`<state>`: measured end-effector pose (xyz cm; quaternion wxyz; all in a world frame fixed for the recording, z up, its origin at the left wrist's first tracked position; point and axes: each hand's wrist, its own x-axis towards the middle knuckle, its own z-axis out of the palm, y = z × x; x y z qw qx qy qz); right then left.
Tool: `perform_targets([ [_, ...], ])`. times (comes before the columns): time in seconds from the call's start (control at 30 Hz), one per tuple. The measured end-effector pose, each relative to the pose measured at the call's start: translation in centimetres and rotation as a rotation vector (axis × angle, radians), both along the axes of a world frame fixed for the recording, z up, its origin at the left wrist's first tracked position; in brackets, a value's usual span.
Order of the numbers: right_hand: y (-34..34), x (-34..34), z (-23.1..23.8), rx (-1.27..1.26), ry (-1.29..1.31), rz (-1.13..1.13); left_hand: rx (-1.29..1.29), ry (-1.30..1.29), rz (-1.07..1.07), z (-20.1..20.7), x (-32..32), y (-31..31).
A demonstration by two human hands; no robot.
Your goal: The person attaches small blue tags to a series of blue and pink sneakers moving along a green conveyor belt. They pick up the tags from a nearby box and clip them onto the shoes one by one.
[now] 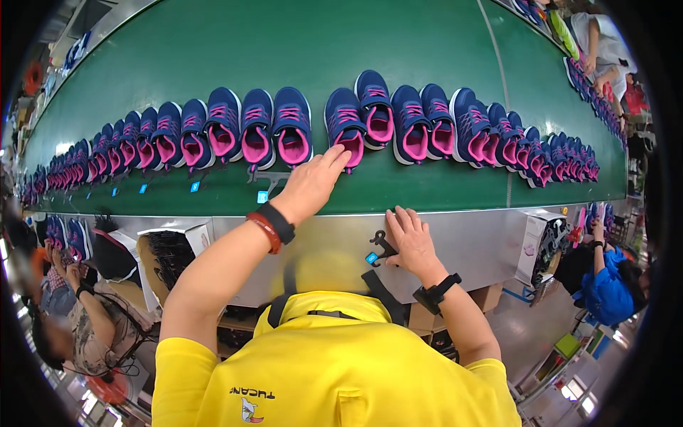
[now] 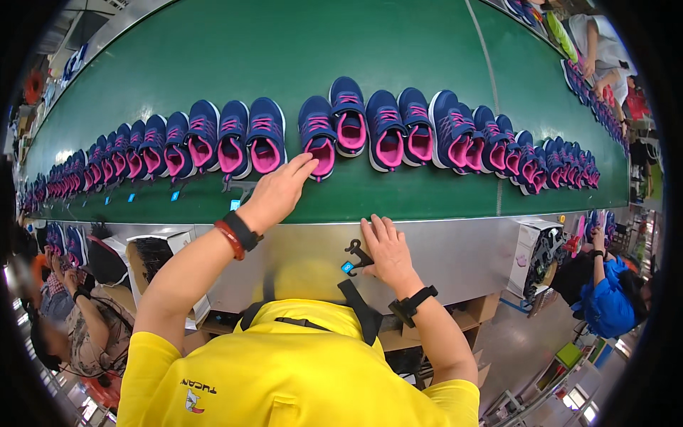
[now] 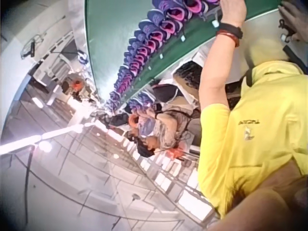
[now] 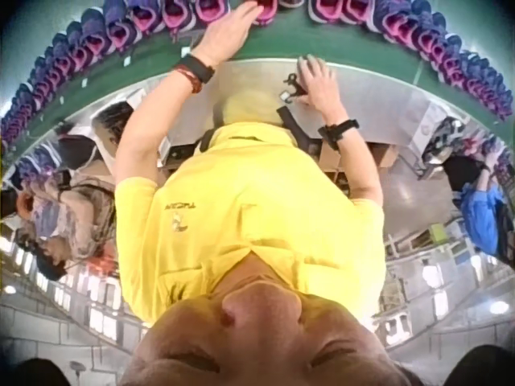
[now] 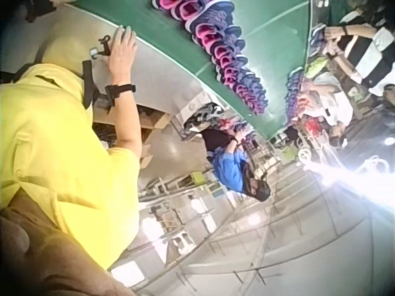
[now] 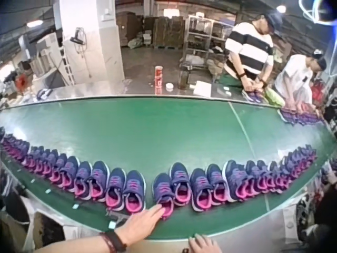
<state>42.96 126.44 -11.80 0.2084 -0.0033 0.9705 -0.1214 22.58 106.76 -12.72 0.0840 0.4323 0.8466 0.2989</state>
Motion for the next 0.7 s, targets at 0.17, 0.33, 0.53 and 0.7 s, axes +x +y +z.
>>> perform_targets([
  [0.17, 2.6, -2.2, -1.8, -0.192, 0.042, -0.094, -0.098, -0.034, -0.034, -3.2, -1.7, 1.3],
  [0.33, 3.3, -4.9, -5.1, -0.585, 0.144, -0.188, -0.059, -0.053, -0.153, -3.5, -2.2, 1.5],
  [0.53, -1.7, -6.5, -3.7, -1.124, -0.187, -0.814, -0.078, -0.049, -0.064, -3.8, -1.2, 1.4],
  [0.7, -4.1, -6.5, -5.1, -1.220, -0.236, -0.844, -0.109, -0.076, -0.049, -3.8, -1.1, 1.2],
])
